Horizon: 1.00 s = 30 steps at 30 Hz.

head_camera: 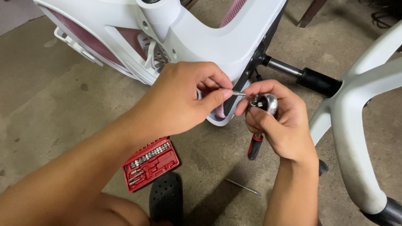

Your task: Assembling the base and seat component of a pink and white gaming chair using a socket wrench.

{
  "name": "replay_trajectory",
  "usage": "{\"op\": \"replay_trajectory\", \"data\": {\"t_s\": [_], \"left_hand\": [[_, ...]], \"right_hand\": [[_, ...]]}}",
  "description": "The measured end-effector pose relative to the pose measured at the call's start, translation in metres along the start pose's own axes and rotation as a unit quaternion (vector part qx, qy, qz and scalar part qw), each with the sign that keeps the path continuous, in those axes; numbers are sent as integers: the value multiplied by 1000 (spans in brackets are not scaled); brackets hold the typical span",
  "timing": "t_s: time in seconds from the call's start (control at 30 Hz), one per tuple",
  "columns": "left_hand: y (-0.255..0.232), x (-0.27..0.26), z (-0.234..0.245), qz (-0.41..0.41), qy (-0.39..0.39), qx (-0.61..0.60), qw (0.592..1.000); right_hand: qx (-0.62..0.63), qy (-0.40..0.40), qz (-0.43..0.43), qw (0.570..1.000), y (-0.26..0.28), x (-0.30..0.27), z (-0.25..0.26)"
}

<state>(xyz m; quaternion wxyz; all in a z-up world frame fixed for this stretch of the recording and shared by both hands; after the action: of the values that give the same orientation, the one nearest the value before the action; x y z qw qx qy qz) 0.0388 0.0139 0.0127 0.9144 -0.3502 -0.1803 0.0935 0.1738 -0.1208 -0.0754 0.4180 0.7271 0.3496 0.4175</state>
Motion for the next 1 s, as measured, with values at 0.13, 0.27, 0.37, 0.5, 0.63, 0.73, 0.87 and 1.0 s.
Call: {"op": "replay_trajectory", "data": {"t_s": [0.13, 0.27, 0.37, 0.5, 0.63, 0.73, 0.87, 1.0], "left_hand": [[-5, 1, -9, 43, 2, -11, 999], [5, 2, -22, 55, 29, -47, 997], [7, 4, -30, 16, 41, -52, 998], [2, 10, -36, -6, 85, -12, 996], [-5, 17, -41, 13, 123, 25, 992], [-6, 18, -44, 29, 135, 42, 990], [-6, 18, -44, 37, 118, 22, 992], [2, 16, -42, 63, 112, 4, 992]], "right_hand": [[-1, 9, 7, 1000, 0, -1, -1], [-34, -23, -11, 999, 2, -5, 3], [-96, -57, -23, 993, 5, -8, 8], [-206, -57, 1, 977, 12, -9, 11], [-207, -58, -29, 976, 10, -12, 21], [-195, -30, -16, 980, 8, -13, 22], [-186, -34, -24, 982, 4, -11, 20], [-164, -16, 2, 986, 2, -8, 13]]}}
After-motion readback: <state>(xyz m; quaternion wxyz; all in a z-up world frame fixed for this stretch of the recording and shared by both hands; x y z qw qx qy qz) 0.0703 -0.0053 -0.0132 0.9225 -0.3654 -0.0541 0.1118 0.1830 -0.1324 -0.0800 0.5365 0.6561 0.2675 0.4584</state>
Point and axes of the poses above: each hand's wrist, its own x-axis towards the middle knuckle, its own z-axis out of the back of the hand, y = z × x, the point moved 4 cm from there along x, towards the middle knuckle, and after that the axes turned 1 degree about x, right-handed, at the moved point
